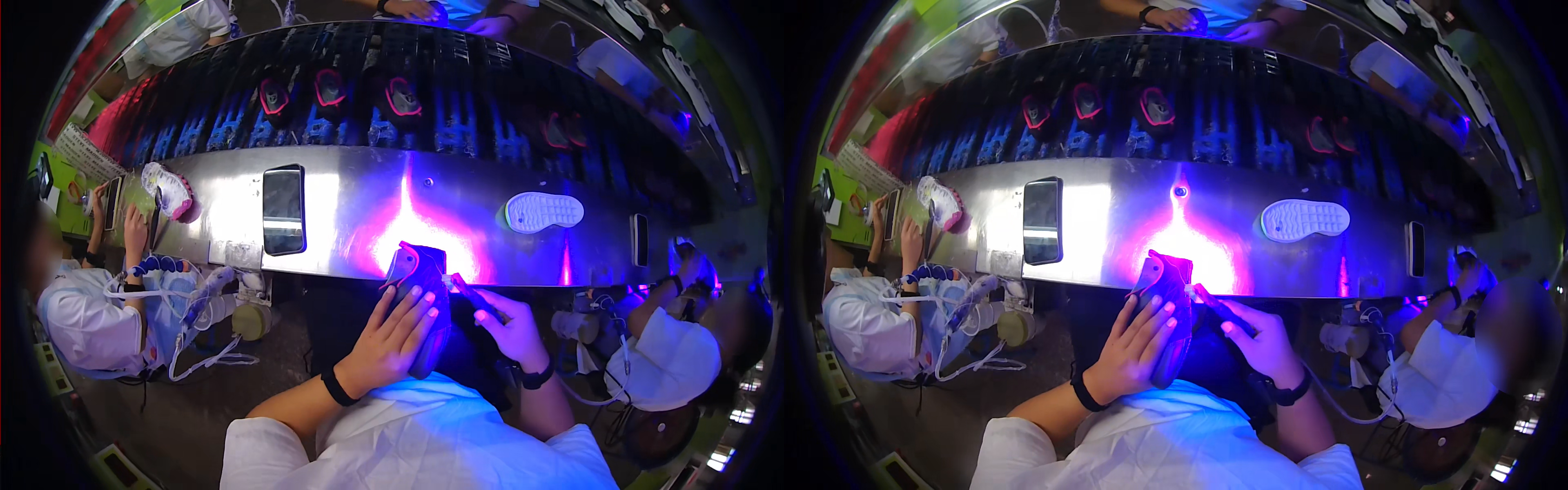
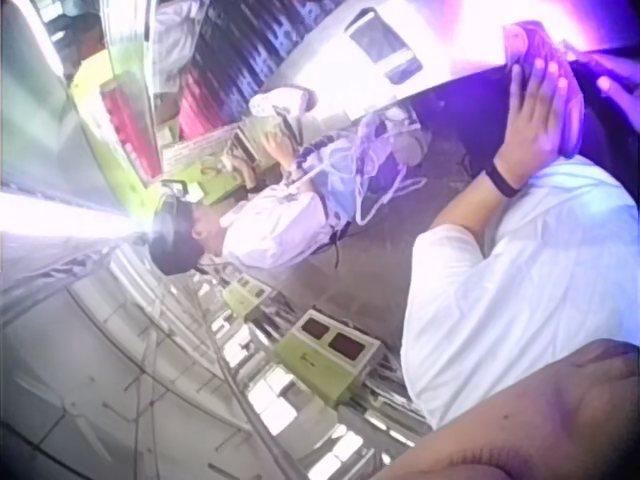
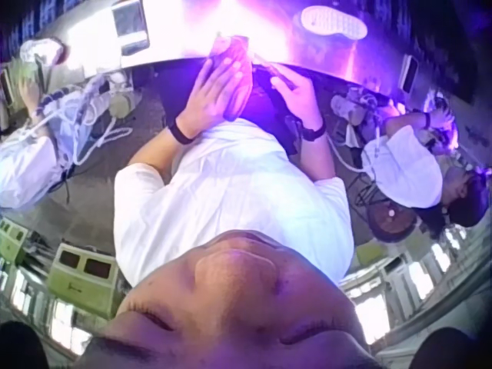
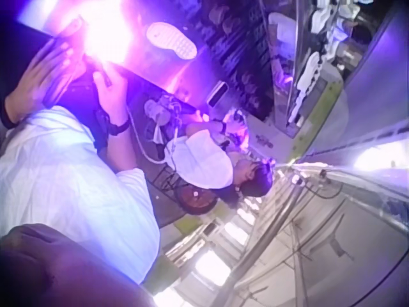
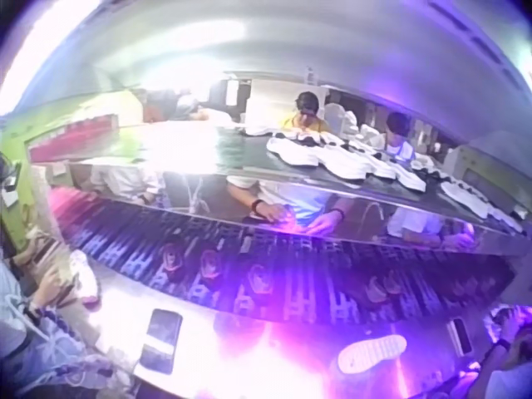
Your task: Applying adhesive to the edge of a shoe component using a small brush.
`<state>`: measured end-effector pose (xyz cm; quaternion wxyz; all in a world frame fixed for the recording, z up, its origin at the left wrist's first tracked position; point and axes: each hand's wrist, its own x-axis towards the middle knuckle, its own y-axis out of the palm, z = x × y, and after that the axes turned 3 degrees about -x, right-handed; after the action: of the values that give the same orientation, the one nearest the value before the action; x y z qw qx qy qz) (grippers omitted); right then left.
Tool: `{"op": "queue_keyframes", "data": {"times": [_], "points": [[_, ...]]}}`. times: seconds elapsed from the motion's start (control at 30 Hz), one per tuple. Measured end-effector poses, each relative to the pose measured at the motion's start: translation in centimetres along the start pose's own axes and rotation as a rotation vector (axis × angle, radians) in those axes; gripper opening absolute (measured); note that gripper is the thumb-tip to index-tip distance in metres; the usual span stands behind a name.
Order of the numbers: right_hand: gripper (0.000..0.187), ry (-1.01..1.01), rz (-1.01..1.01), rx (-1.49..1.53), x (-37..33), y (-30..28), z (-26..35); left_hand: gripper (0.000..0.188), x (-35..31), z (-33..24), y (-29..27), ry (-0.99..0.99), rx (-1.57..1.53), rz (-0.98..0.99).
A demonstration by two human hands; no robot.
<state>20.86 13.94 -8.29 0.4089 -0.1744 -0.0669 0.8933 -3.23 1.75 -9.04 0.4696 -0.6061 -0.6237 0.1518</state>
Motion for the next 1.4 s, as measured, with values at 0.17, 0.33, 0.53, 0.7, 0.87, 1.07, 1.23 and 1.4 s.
{"op": "queue_keyframes", "data": {"times": [0.17, 0.33, 0.53, 0.7, 0.87, 1.07, 1.23, 1.4], "points": [[0.043, 0.021, -0.007, -0.013, -0.8, -0.7, -0.1, 0.052, 0.6, 0.0, -0.5, 0.037, 0.034, 0.038], [0.042, 0.091, 0.022, 0.143, -4.7, -0.6, -0.5, 0.055, 1.3, -1.1, -0.8, 0.017, 0.026, 0.055], [0.040, 0.030, -0.016, -0.008, -5.8, -3.1, 1.6, 0.060, 2.5, -3.9, -0.3, -0.006, 0.055, 0.103], [0.042, -0.035, -0.013, -0.044, -6.5, -4.6, 2.0, 0.072, 3.6, -6.1, 0.7, -0.057, 0.058, 0.034], [0.043, 0.003, 0.002, 0.065, -9.1, -5.6, 1.8, 0.067, 5.7, -8.2, 0.9, -0.072, 0.087, -0.052], [0.044, 0.047, 0.025, 0.154, -10.3, -6.7, 1.9, 0.061, 7.7, -10.0, 1.6, -0.113, 0.145, -0.099], [0.044, 0.122, 0.015, 0.253, -12.3, -7.0, 0.9, 0.063, 9.9, -10.6, 1.6, -0.153, 0.181, -0.051], [0.045, 0.087, -0.103, 0.306, -13.4, -6.7, -0.1, 0.067, 12.7, -10.5, 2.6, -0.155, 0.242, -0.053]]}}
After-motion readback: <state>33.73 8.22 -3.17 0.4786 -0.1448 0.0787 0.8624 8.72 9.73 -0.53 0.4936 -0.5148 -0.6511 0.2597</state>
